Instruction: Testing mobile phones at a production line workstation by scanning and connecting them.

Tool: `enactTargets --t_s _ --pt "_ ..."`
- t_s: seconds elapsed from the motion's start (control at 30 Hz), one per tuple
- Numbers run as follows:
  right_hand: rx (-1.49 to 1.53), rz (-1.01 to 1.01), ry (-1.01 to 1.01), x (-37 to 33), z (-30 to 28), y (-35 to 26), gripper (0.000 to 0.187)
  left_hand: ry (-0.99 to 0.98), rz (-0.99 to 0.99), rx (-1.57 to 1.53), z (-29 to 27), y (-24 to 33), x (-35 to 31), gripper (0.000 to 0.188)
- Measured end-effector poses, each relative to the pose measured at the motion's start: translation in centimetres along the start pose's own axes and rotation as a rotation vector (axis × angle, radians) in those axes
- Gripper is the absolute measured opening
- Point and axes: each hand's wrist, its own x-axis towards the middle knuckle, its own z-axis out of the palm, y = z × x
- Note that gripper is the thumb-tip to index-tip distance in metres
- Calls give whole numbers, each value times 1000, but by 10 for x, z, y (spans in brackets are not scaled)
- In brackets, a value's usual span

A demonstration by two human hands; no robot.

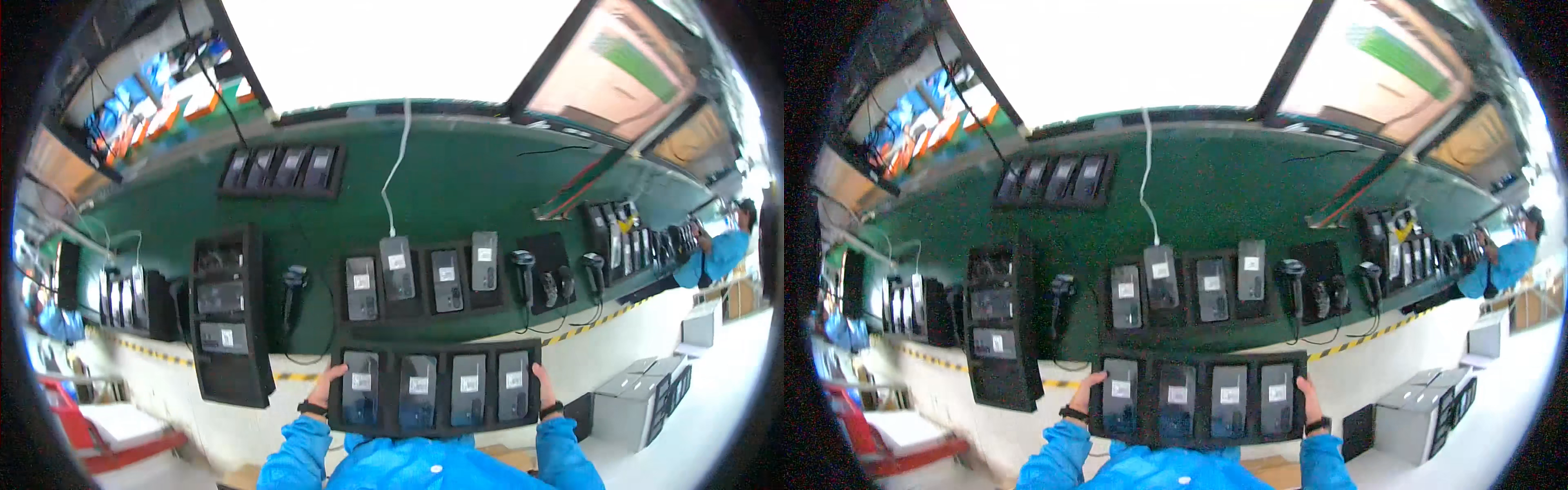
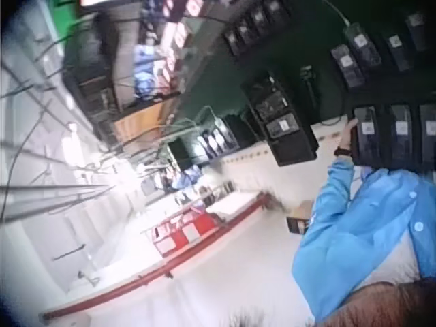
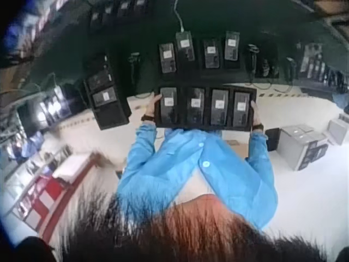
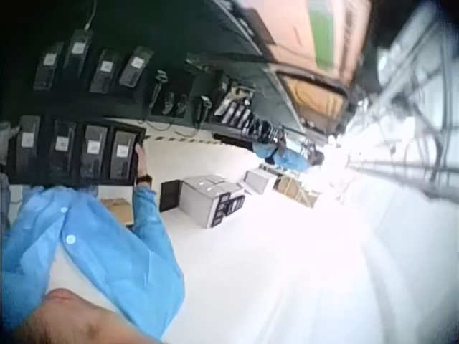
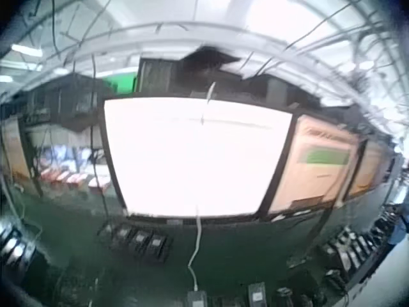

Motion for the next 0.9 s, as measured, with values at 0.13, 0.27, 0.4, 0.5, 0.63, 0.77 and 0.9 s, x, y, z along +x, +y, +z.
enactTargets --t_s 0.13,0.27,0.4,0.5,0.63,0.77,0.9 --pt "-48 250 -46 88 -5 -16 46 77 151 -28 -9 -1 34 53" --pt "37 291 -84 124 7 -20 43 145 304 -2 26 24 30 55" --pt "-3 276 -82 158 2 -30 51 191 302 56 26 46 49 60" --pt "-193 175 -50 180 15 -51 58 389 401 212 30 60 67 55" --pt "-463 39 -118 181 62 -92 61 506 501 460 68 81 74 49" --pt "-385 27 184 213 60 -82 49 514 504 517 74 88 87 51" --pt "-964 -671 103 226 150 -137 54 521 573 674 83 118 103 53"
